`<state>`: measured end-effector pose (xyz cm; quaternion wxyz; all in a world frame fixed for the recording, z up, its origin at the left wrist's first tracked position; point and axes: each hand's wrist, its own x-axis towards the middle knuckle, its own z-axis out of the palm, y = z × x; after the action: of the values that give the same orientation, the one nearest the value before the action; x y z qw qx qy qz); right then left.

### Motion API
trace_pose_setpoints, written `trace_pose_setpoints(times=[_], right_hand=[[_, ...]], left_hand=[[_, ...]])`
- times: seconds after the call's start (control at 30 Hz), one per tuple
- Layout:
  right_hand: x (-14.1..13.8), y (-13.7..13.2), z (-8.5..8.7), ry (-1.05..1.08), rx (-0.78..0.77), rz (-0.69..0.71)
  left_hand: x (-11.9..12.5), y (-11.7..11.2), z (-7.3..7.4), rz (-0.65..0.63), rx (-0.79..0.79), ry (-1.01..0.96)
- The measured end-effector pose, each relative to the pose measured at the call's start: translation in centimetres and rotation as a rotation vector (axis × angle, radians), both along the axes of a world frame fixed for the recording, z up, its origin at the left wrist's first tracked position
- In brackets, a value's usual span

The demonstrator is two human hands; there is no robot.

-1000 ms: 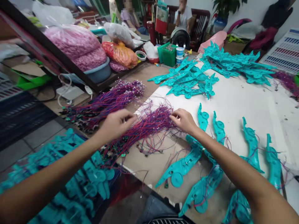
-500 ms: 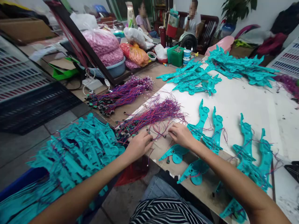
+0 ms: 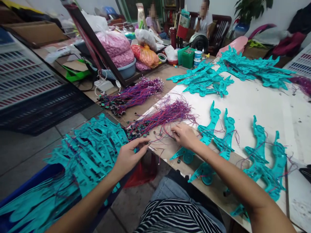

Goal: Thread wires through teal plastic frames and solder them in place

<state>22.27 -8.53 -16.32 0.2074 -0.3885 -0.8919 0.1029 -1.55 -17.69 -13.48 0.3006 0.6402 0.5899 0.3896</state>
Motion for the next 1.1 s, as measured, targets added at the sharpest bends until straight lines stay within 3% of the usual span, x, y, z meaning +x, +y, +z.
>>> trace_pose_setpoints(times=[0.13, 0.23, 0.33, 0.43, 0.5, 0.6, 0.77, 0.9, 0.97, 1.1], right_hand=[[1.0, 0.5, 1.6, 0.141, 0.011, -0.114], [1.8, 1.3, 3.2, 0.324, -0.051, -0.235], [1.7, 2.3, 4.9, 0.608, -0.259, -0.302], [0.8, 3.1, 6.0, 0.826, -0.467, -0.213], [-0.1, 3.5, 6.1, 0.808, -0.495, -0.105], [-1.0, 4.4, 5.3, 0.615, -0.394, -0.048], [-0.7, 7.3, 4.4, 0.516, -0.257, -0.303], [0.0, 9.7, 6.3, 0.623, -0.226, -0.361], [0.1, 10.5, 7.6, 0.680, -0.259, -0.365], [-0.4, 11.5, 9.4, 0.527, -0.242, -0.364]], left_hand=[[0.1, -0.2, 2.2, 0.085, 0.001, -0.155], [0.4, 0.5, 4.2, 0.069, 0.014, -0.330], [1.0, 1.6, 6.2, 0.012, 0.040, -0.493], [1.9, 2.5, 8.3, -0.047, 0.105, -0.611], [2.4, 2.9, 9.9, -0.086, 0.152, -0.666], [3.0, 3.5, 12.4, -0.125, 0.223, -0.711], [2.6, 4.5, 15.8, -0.104, 0.438, -0.738], [1.5, 5.5, 16.5, -0.025, 0.453, -0.660], [1.1, 6.2, 16.1, -0.042, 0.476, -0.680], [0.8, 7.6, 14.6, -0.082, 0.464, -0.709]])
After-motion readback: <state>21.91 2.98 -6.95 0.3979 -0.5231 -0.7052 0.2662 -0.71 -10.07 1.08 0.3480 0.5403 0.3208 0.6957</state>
